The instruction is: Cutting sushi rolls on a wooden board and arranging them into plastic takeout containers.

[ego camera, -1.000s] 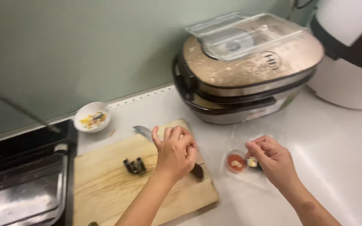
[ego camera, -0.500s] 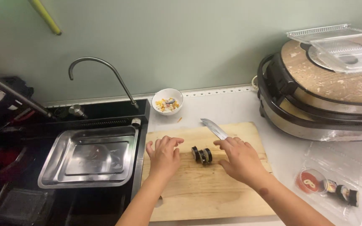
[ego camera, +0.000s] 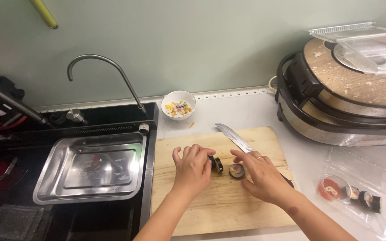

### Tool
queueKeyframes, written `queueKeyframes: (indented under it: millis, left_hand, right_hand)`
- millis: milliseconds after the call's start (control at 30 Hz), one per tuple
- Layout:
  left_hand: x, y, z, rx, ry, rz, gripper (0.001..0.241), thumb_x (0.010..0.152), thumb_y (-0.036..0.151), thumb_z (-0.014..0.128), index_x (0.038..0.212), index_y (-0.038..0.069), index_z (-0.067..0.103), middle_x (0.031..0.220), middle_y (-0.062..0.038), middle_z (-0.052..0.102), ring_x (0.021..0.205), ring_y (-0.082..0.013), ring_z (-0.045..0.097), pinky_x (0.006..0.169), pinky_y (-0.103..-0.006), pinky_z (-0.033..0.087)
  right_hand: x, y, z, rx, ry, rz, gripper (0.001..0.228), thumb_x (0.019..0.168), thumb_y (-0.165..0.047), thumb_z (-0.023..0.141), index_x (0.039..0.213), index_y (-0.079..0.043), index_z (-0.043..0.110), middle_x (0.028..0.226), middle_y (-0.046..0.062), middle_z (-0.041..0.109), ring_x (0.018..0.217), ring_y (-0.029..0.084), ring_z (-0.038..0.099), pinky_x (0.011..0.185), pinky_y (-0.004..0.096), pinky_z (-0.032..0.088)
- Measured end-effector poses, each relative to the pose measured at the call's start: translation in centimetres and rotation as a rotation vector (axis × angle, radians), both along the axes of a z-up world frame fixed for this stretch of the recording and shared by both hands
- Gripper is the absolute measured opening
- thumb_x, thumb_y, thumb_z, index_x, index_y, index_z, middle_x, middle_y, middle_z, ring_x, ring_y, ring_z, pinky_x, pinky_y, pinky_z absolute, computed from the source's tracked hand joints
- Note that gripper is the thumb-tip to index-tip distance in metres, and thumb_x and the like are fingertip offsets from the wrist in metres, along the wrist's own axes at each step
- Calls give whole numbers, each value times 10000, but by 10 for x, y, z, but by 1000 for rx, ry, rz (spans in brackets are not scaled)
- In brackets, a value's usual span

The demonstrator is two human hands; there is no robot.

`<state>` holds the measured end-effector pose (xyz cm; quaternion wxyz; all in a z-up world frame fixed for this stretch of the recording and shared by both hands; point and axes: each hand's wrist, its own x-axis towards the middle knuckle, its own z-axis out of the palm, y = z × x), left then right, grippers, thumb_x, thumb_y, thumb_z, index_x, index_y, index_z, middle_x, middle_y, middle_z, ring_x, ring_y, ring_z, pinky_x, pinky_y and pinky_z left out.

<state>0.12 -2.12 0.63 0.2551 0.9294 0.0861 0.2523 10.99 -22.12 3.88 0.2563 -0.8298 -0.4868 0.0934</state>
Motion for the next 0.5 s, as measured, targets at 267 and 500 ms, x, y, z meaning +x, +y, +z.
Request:
queueKeyframes:
  millis: [267, 500]
  left_hand:
    - [2, -29, 17, 21, -31, -82, 228, 851, 84, 664, 1060, 166, 701, 994, -14, 611, 1044, -211, 575, 1058, -575, 235]
    - [36, -118, 24, -26, -89, -295, 260, 821, 104, 673, 1070, 166, 715, 1005, -19, 627, 1037, -229, 581, 973, -512, 311]
  right_hand:
    - [2, -9, -14, 60, -89, -66, 733, 738, -89, 750, 1415, -169, 479, 1096, 14, 718, 1190, 252, 592, 1008, 444, 402]
    - [-2, -124, 14, 293, -220, -338, 781, 688, -179, 859, 1388, -125, 517, 1092, 8, 729, 1093, 240, 637, 964, 434, 423]
